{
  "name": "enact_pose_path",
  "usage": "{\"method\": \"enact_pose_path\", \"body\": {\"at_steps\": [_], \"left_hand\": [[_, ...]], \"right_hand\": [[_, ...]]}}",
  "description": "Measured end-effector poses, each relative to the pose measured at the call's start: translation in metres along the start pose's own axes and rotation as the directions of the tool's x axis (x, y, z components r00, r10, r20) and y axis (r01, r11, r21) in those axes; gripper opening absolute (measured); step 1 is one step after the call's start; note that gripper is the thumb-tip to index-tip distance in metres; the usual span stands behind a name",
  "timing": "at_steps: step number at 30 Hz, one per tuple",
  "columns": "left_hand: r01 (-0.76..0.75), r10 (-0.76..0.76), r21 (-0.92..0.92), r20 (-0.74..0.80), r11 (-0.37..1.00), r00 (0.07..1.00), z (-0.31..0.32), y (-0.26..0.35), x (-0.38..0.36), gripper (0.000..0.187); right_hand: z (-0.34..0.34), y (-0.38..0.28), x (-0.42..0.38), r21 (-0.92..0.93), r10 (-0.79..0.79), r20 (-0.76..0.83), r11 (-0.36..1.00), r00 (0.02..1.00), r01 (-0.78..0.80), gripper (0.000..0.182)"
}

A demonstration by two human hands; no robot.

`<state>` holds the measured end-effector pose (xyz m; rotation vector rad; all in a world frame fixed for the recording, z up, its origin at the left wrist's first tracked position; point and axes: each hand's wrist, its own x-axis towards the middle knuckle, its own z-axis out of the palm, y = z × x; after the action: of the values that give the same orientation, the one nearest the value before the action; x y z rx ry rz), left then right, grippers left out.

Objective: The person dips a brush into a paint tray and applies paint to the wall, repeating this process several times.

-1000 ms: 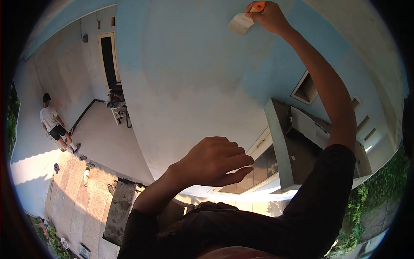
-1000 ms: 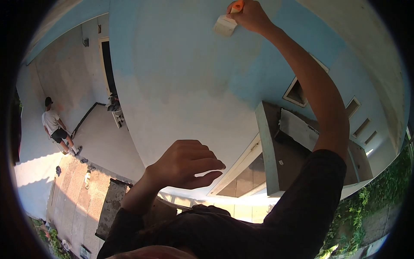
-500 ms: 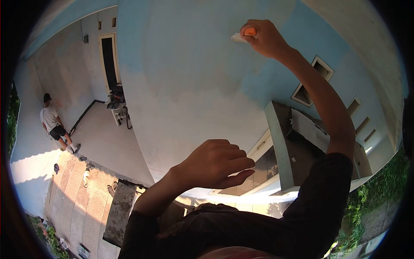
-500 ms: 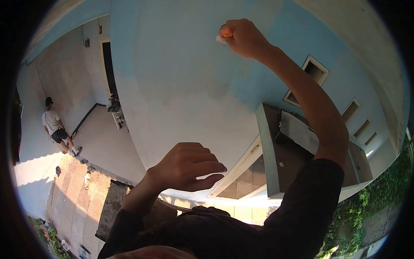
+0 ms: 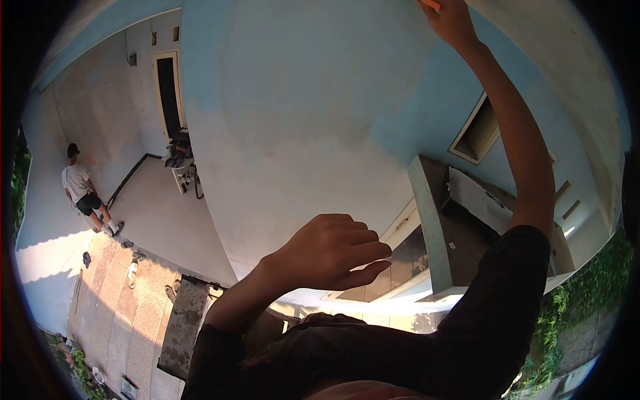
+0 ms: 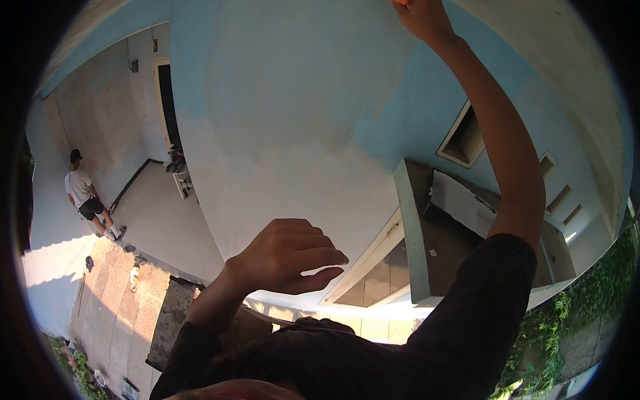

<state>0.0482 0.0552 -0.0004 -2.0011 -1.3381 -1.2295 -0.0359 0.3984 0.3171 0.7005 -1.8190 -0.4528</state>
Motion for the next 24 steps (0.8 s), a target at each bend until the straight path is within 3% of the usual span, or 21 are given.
{"method": "enact_pose_path", "body": {"at_steps": [2, 3, 5, 9, 11, 12, 14, 15, 17, 20, 24], "left_hand": [[-0.004, 0.004, -0.005, 0.0, 1.0, 1.0, 0.0, 0.001, -0.001, 0.017], [-0.003, 0.003, -0.006, 0.003, 1.0, 1.0, -0.001, 0.001, 0.0, 0.017], [0.0, 0.0, -0.007, 0.005, 1.0, 1.0, -0.001, 0.001, 0.0, 0.017], [-0.006, 0.006, -0.006, 0.003, 1.0, 1.0, 0.001, 0.002, 0.0, 0.016], [-0.008, 0.008, -0.002, -0.001, 1.0, 1.0, 0.003, 0.001, 0.0, 0.016], [-0.004, 0.004, -0.005, -0.004, 1.0, 1.0, 0.002, 0.001, -0.001, 0.016], [0.002, -0.002, -0.003, -0.012, 1.0, 1.0, 0.001, 0.0, -0.001, 0.016], [-0.001, 0.001, 0.001, -0.012, 1.0, 1.0, 0.0, 0.0, 0.0, 0.016], [-0.002, 0.002, 0.004, -0.017, 1.0, 1.0, -0.001, 0.001, 0.0, 0.016], [-0.005, 0.005, 0.005, 0.007, 1.0, 1.0, 0.001, 0.001, 0.001, 0.017], [-0.027, 0.028, -0.013, 0.01, 1.0, 1.0, 0.008, 0.001, 0.001, 0.016]], "right_hand": [[0.01, -0.029, -0.023, -0.032, 0.101, 0.236, 0.995, 0.967, -0.096, 0.008], [0.006, -0.045, -0.025, -0.034, 0.1, 0.235, 0.995, 0.967, -0.095, 0.008], [0.002, -0.071, -0.024, 0.078, 0.23, 0.479, 0.95, 0.847, -0.302, 0.009], [-0.002, -0.055, 0.001, 0.063, 0.393, 0.434, 0.884, 0.811, -0.463, 0.008], [-0.001, -0.014, 0.019, 0.186, 0.433, 0.251, 0.856, 0.866, -0.482, 0.005], [-0.003, -0.005, 0.028, 0.189, 0.431, 0.248, 0.857, 0.868, -0.479, 0.005], [-0.008, -0.001, 0.047, 0.213, 0.351, 0.098, 0.907, 0.931, -0.364, 0.004], [-0.011, 0.001, 0.053, 0.216, 0.348, 0.098, 0.907, 0.933, -0.361, 0.004], [-0.015, -0.007, 0.064, 0.043, 0.007, -0.053, 0.999, 0.999, -0.005, 0.003], [-0.005, -0.007, 0.065, 0.12, -0.012, -0.085, 0.993, 0.996, 0.022, 0.004], [-0.003, -0.005, 0.045, 0.043, -0.079, -0.077, 0.996, 0.994, 0.082, 0.004]]}}
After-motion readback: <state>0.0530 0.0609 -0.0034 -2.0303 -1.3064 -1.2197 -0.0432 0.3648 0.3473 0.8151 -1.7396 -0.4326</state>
